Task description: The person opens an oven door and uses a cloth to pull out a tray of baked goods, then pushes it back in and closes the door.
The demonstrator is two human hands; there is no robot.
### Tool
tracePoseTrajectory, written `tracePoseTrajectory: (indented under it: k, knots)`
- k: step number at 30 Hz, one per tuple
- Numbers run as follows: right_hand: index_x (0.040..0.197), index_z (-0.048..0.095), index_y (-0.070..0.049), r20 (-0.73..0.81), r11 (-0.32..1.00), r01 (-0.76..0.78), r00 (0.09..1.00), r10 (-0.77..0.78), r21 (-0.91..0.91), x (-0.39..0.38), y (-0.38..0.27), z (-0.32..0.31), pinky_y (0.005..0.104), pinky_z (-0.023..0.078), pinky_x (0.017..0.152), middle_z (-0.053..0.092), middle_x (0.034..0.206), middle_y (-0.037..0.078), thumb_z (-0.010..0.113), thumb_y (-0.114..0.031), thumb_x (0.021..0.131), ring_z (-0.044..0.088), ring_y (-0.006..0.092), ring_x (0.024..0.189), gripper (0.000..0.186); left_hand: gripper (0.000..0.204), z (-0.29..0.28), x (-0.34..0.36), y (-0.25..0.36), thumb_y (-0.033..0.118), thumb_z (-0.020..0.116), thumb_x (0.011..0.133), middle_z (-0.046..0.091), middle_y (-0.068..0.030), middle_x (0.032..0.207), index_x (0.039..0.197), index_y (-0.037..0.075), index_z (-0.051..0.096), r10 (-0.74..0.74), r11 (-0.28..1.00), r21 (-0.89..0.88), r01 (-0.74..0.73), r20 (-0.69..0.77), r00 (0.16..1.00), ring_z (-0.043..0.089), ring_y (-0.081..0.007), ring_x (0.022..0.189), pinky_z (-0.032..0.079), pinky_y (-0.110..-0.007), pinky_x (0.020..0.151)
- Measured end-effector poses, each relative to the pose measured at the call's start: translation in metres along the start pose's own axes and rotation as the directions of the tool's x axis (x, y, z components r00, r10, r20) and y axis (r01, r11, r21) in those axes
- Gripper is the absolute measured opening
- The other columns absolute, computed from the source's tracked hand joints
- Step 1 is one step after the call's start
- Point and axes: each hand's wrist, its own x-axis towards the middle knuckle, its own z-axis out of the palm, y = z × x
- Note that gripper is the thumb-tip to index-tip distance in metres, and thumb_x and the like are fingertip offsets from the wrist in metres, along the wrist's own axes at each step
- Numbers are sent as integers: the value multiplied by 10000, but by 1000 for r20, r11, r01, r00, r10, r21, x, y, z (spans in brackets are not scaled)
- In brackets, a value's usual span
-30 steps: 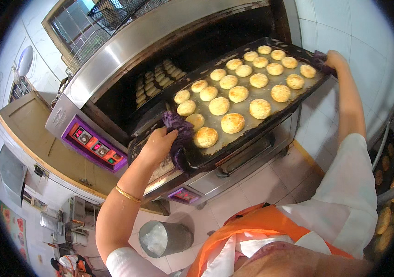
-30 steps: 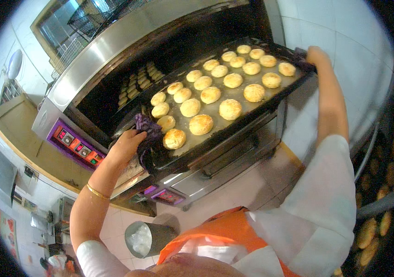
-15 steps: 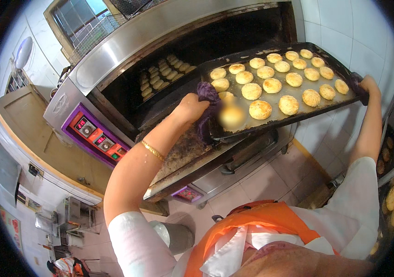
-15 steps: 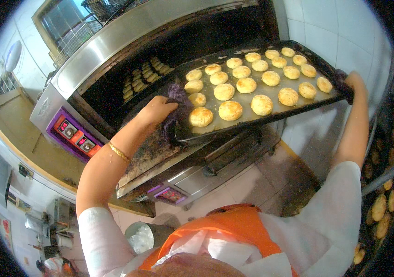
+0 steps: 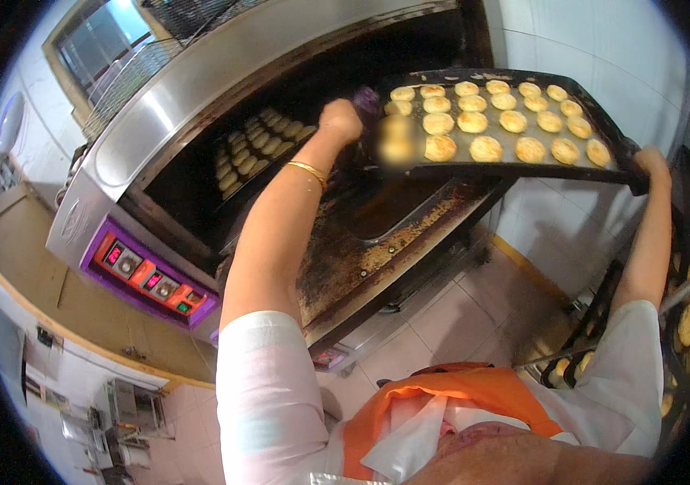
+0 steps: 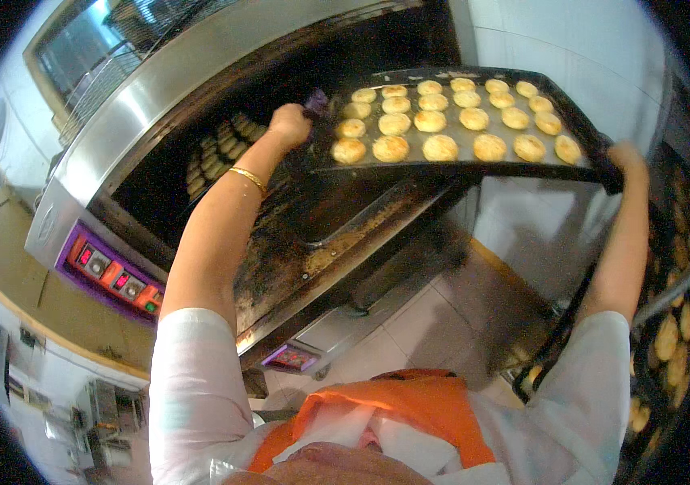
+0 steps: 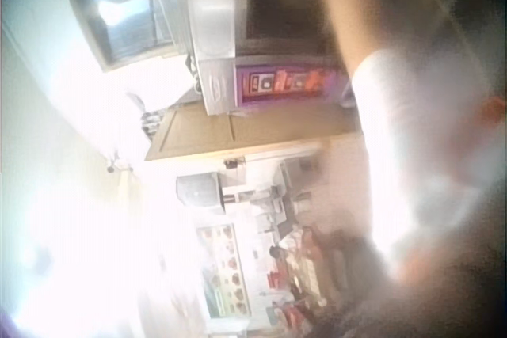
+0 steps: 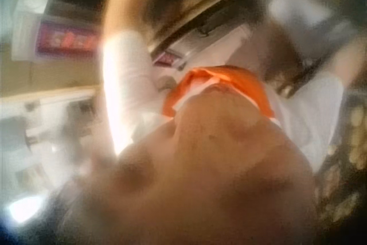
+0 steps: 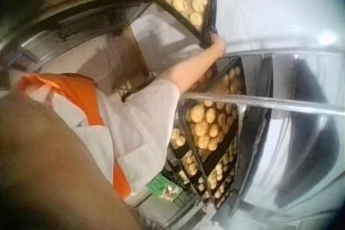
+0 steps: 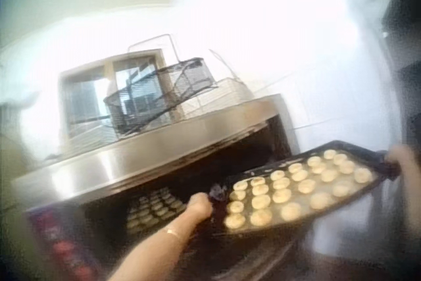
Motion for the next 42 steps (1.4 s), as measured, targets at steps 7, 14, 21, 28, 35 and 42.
tracePoseTrajectory:
  k: [7, 14, 21, 28, 35, 42]
  knots:
    - [927, 665, 44, -48, 989, -34, 998, 41, 141, -57, -27, -16, 422, 504, 741, 652, 918, 245, 540, -195, 774, 654, 355, 861, 310, 263, -51, -63, -21, 182, 565, 846, 612, -272, 993, 957, -56, 590, 33, 965, -236, -118, -335, 942, 578, -407, 976, 457, -445, 853]
    - [908, 647, 84, 32, 961, 5, 999, -15, 277, -93, -34, -26, 410, 510, 688, 658, 859, 253, 582, -254, 754, 671, 335, 790, 377, 274, -120, -200, -58, 161, 551, 902, 662, -122, 911, 1070, -52, 585, 85, 738, -634, -232, -254, 963, 577, -131, 825, 455, -297, 770]
    - [855, 601, 165, -154, 923, 200, 976, -157, 329, -138, -99, -49, 425, 496, 703, 612, 803, 340, 581, -251, 737, 652, 395, 775, 433, 372, -158, -327, -101, 113, 525, 926, 570, -102, 1206, 1255, -55, 487, -111, 424, -884, -195, -265, 958, 527, -155, 1086, 372, -278, 967]
    - [850, 633, 136, -138, 916, 272, 961, -240, 297, -148, -163, -62, 431, 508, 750, 613, 838, 334, 603, -288, 704, 643, 412, 820, 450, 338, -140, -392, -146, 66, 494, 935, 569, -120, 1199, 1252, -51, 474, -271, 306, -917, -257, -343, 900, 545, -179, 1077, 402, -309, 954]
    - [873, 656, 90, -131, 880, 448, 893, -431, 159, -165, -254, -82, 425, 499, 808, 616, 928, 313, 591, -348, 717, 630, 392, 897, 470, 287, -129, -438, -183, 77, 505, 935, 598, -94, 1138, 1200, -32, 515, -448, 129, -950, -286, -313, 837, 566, -159, 1012, 433, -299, 907]
    - [840, 676, 52, -158, 748, 663, 741, -653, 17, -146, -374, -96, 401, 492, 815, 628, 925, 274, 537, -345, 779, 629, 358, 915, 426, 288, -111, -470, -202, 145, 521, 941, 615, -84, 1095, 1192, 4, 524, -628, 45, -955, -294, -256, 735, 601, -165, 967, 485, -304, 846]
